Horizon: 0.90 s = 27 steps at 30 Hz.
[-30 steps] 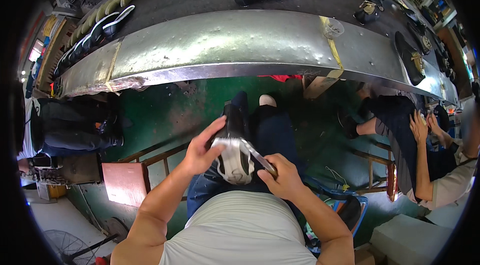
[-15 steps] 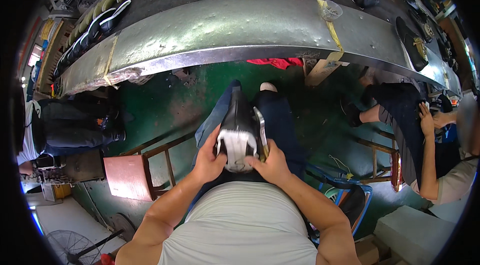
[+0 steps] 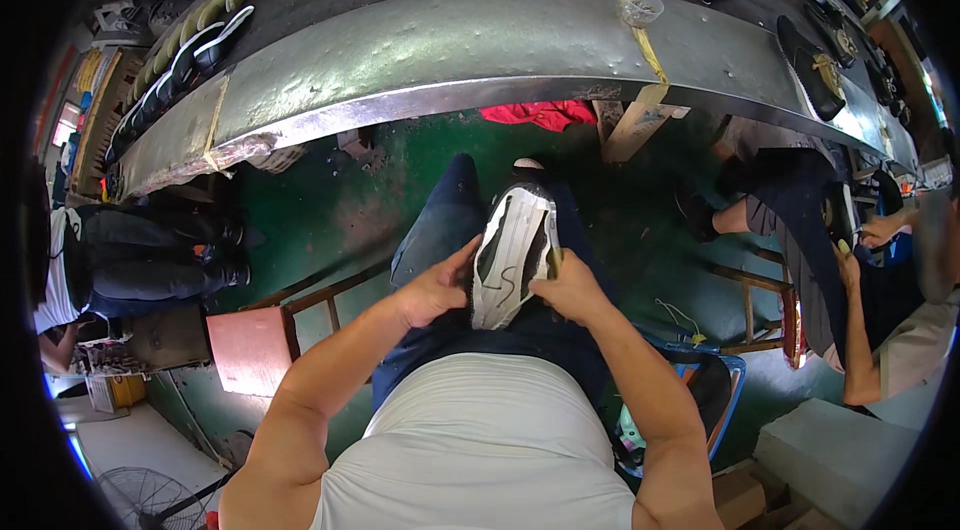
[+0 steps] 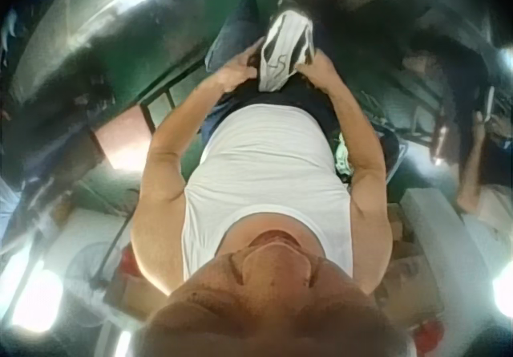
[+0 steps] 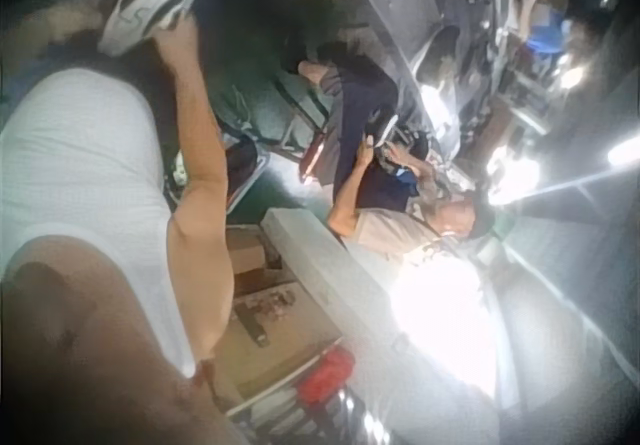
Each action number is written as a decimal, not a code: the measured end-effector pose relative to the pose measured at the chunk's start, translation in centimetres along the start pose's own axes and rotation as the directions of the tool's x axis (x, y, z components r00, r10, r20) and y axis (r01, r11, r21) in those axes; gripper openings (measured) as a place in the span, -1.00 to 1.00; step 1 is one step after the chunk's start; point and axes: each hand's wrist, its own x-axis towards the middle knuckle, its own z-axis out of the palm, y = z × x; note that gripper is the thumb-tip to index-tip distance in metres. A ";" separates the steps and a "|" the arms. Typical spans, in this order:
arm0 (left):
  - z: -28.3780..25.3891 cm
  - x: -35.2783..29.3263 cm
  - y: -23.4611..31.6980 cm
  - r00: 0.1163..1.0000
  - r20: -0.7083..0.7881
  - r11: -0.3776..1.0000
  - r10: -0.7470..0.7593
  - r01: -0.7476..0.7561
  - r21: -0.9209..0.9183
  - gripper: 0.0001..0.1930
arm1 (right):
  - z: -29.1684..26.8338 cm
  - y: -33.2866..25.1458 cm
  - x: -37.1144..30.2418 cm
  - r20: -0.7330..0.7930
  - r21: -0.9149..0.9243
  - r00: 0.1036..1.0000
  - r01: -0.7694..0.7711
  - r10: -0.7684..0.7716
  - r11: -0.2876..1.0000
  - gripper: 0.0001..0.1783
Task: Using pincers to pull and secure the shoe upper onto the last on an assembly line.
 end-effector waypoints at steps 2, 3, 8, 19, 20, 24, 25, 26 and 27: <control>0.2 0.2 -2.1 0.992 -0.102 0.972 0.075 -0.050 0.229 0.05 | -0.6 1.3 -1.8 -0.019 0.163 0.999 0.048 -0.046 0.985 -0.59; 0.2 0.3 -3.0 0.969 -0.177 0.887 0.173 -0.075 0.455 0.03 | -0.9 1.6 -3.0 -0.053 0.320 0.994 0.104 -0.092 0.942 -0.62; 0.7 0.4 -4.0 0.906 -0.359 0.801 0.225 0.037 0.597 0.03 | -3.0 -2.7 -7.8 0.162 -0.463 0.986 0.034 0.047 0.886 -0.64; 3.0 0.7 -4.1 0.923 -0.333 0.802 0.192 0.048 0.596 0.03 | -1.4 -11.8 -4.6 0.333 -0.899 0.924 0.371 -0.186 0.234 -0.46; 2.5 0.8 -5.2 0.935 -0.302 0.878 0.184 -0.018 0.477 -0.06 | -1.1 -14.1 -4.4 0.408 -0.897 0.911 0.390 0.054 0.207 -0.54; 2.9 0.3 -2.7 0.941 -0.320 0.909 0.109 -0.224 -0.350 -0.19 | -1.3 -13.6 -2.6 0.522 -0.842 0.823 0.455 0.224 0.290 -0.65; 3.0 0.6 -2.0 0.940 -0.323 0.906 0.110 -0.228 -0.356 -0.19 | -1.4 -13.0 -2.5 0.533 -0.807 0.837 0.458 0.124 0.373 -0.62; 3.2 1.0 -1.3 0.914 -0.405 0.909 0.020 -0.185 -0.372 -0.22 | -1.2 -11.4 -2.3 0.523 -0.793 0.848 0.451 0.078 0.410 -0.64; 3.5 1.5 -0.9 0.874 -0.481 0.907 -0.072 -0.143 -0.395 -0.23 | -1.0 -9.6 -2.2 0.530 -0.750 0.848 0.479 -0.020 0.456 -0.66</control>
